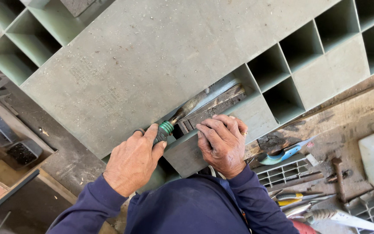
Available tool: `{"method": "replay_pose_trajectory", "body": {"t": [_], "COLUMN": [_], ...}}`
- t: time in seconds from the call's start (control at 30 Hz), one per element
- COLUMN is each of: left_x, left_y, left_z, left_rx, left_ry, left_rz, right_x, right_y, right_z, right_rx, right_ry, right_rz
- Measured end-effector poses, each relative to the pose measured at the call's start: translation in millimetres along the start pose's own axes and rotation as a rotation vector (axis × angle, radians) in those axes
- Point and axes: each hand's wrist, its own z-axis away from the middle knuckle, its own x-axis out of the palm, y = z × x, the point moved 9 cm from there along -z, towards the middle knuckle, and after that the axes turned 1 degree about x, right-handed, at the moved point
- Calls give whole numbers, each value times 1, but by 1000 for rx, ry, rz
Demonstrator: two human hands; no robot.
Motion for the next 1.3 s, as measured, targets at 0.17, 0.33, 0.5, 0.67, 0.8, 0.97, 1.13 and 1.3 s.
{"method": "replay_pose_trajectory", "body": {"t": [0.17,0.33,0.5,0.67,0.8,0.97,1.13,1.3], "left_x": [1,3,8,9,6,7,8,4], "left_y": [3,11,12,16,15,15,15,13], "left_z": [1,7,3,4,2,0,3,1], "left_rx": [-28,-10,-14,13,33,73,72,78], "left_ry": [48,87,10,16,53,63,88,111], "left_rz": [14,77,71,73,108,104,70,39], "right_x": [-3,-5,1,5,8,11,4,-3], "right_y": [-3,-7,-2,6,11,12,1,-7], "right_z": [-5,-4,1,7,12,9,4,0], "right_rx": [9,-7,-2,27,30,10,9,-18], "right_ry": [21,38,46,53,59,94,64,39], "right_rz": [-12,4,53,74,94,114,68,54]}}
